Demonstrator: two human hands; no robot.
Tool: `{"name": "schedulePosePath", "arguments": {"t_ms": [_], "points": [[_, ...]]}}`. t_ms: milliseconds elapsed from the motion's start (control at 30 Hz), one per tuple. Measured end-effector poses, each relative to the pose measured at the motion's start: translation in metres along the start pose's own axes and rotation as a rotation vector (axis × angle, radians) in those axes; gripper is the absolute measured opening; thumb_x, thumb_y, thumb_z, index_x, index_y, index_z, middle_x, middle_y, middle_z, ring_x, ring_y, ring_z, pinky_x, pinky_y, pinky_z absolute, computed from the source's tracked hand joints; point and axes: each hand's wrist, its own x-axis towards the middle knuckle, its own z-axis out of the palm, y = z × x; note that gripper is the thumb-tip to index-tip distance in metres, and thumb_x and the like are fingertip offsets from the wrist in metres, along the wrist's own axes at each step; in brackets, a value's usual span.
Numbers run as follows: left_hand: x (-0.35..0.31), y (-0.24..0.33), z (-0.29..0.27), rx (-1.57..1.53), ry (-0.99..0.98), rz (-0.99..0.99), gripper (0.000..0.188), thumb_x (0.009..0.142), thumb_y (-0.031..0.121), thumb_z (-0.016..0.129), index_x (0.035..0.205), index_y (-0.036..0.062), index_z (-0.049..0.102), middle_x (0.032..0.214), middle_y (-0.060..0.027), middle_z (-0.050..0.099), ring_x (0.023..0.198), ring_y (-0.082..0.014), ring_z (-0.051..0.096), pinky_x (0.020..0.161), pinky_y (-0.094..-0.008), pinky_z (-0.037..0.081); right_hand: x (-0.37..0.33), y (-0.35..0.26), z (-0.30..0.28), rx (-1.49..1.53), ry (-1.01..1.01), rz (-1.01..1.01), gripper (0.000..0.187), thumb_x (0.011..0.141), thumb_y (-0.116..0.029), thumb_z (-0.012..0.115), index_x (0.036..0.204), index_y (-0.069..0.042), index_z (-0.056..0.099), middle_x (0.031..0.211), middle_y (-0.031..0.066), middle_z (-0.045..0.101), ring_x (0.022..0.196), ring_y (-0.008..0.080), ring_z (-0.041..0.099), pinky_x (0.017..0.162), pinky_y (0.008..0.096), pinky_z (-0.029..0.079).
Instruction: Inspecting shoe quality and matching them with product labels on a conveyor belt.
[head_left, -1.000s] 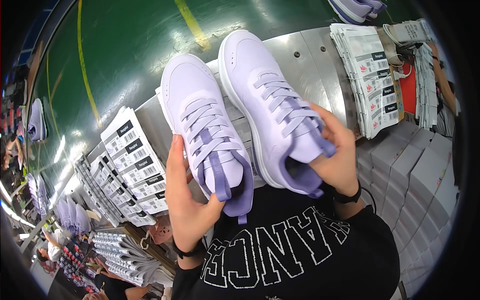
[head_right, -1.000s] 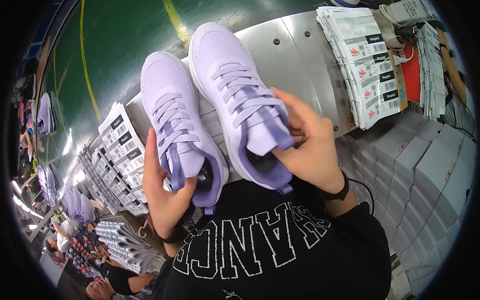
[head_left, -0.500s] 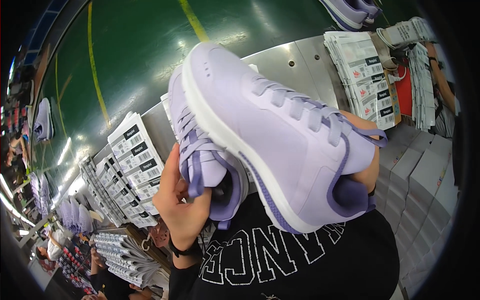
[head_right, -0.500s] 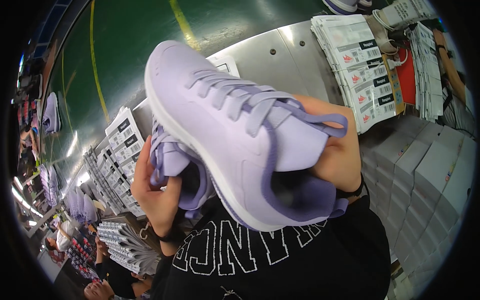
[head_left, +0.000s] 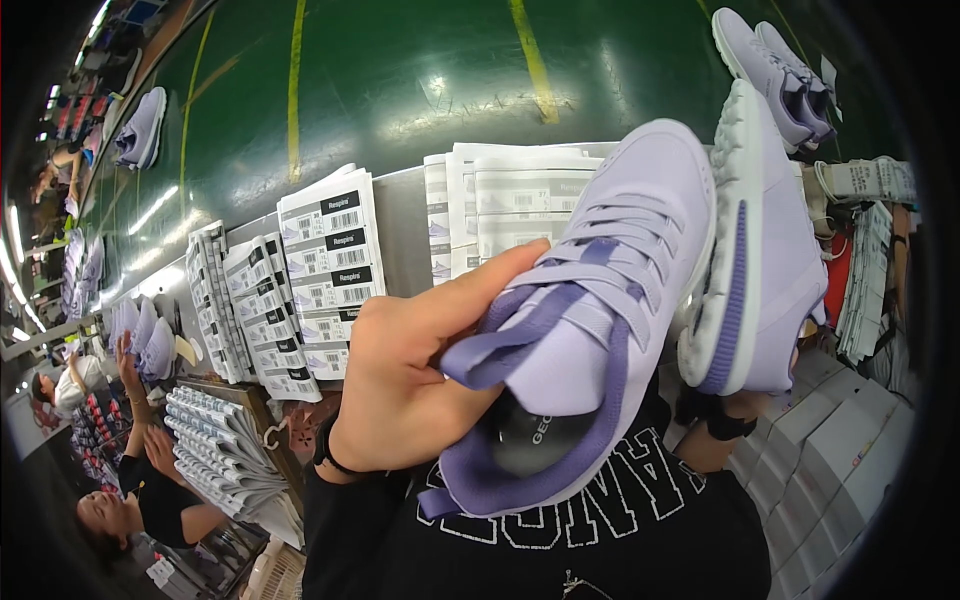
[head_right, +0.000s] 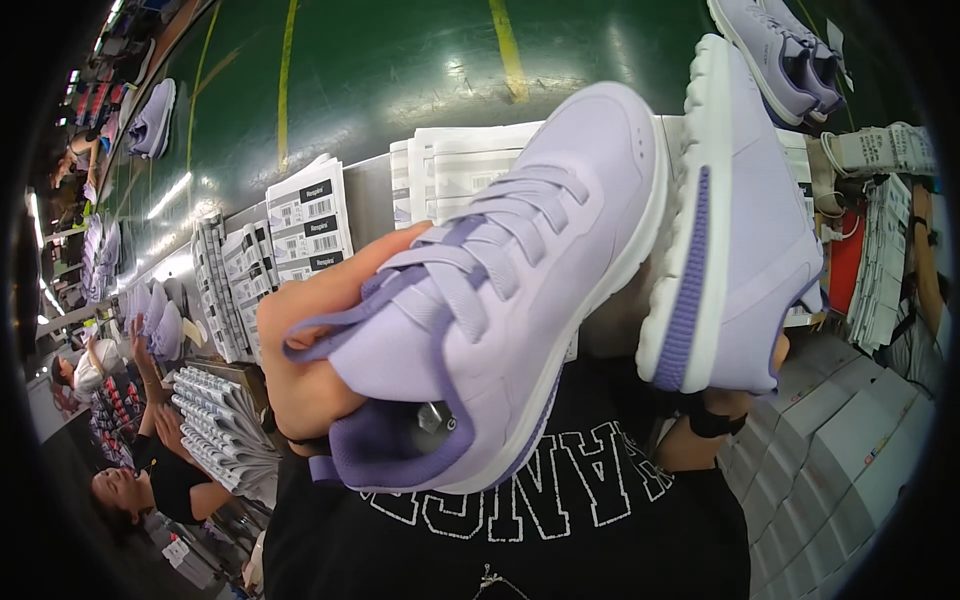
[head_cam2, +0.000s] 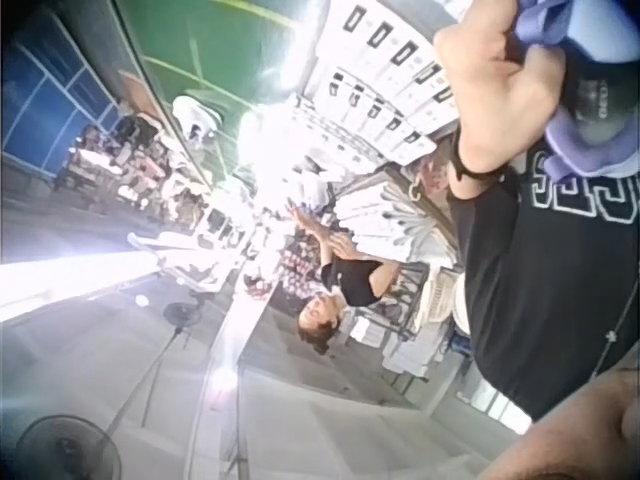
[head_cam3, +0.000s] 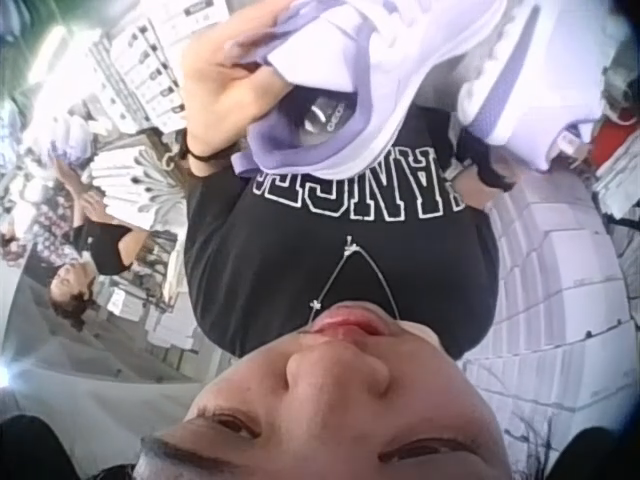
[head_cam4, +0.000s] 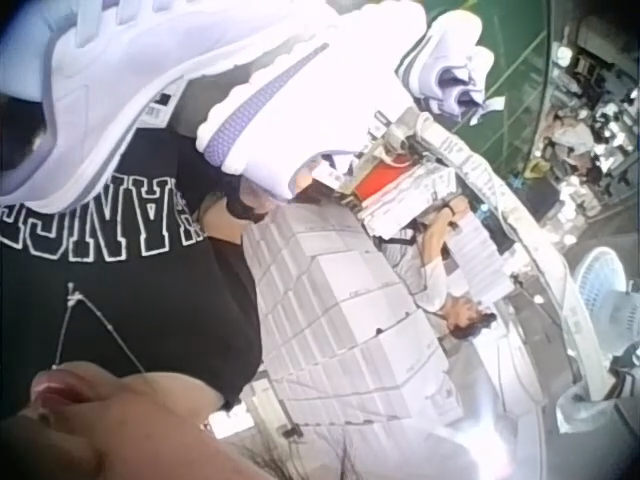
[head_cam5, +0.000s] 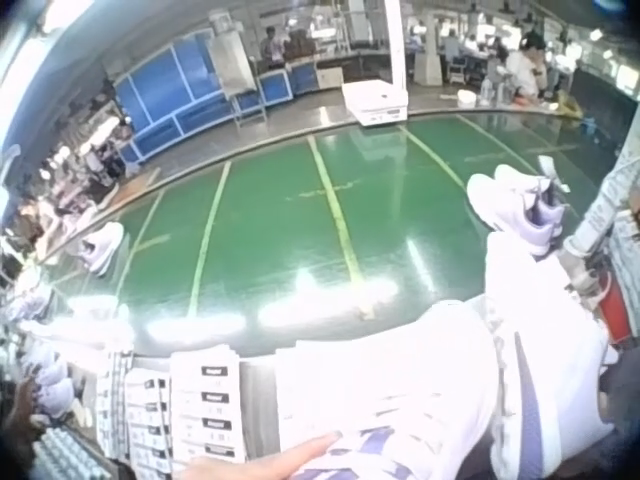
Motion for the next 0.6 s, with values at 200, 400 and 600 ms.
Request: {"name": "schedulePosePath", "arguments": {"t_ms": [200,400,600], "points": [[0.039,-0.02,0.025,-0.316,0.08,-0.033,0.051,0.076,-0.001,0.055,0.127,-0.0031,0.05,0.107,-0.0121,0.065,0.092,-0.0107,0.06,0.082,-0.0235,0.046,0.023,-0.059,0.099,0.245,-0.052,0.147,0.033,0.081,-0.008,0.049,0.111,0.007,0.053,0.099,0.0113,0.063,0.081,0.0176,0.063,0.073,0.0281,0.05],[0.062,-0.007,0.066,-0.476,0.148,-0.003,0.048,0.077,0.0,0.054,0.125,-0.0028,0.052,0.105,-0.0116,0.066,0.09,-0.0117,0.061,0.081,-0.0237,0.047,0.009,-0.091,0.086,0.482,-0.092,0.265,0.035,0.081,-0.008,0.049,0.112,0.007,0.052,0.101,0.0122,0.063,0.083,0.018,0.063,0.074,0.0282,0.051],[0.062,-0.019,0.055,-0.612,0.29,-0.081,0.044,0.079,0.0,0.053,0.123,-0.0026,0.053,0.103,-0.011,0.066,0.089,-0.0128,0.062,0.079,-0.0239,0.048,0.012,-0.094,0.098,0.746,-0.234,0.46,0.036,0.081,-0.009,0.05,0.114,0.007,0.052,0.103,0.0131,0.062,0.086,0.0184,0.063,0.075,0.0284,0.051]]}}
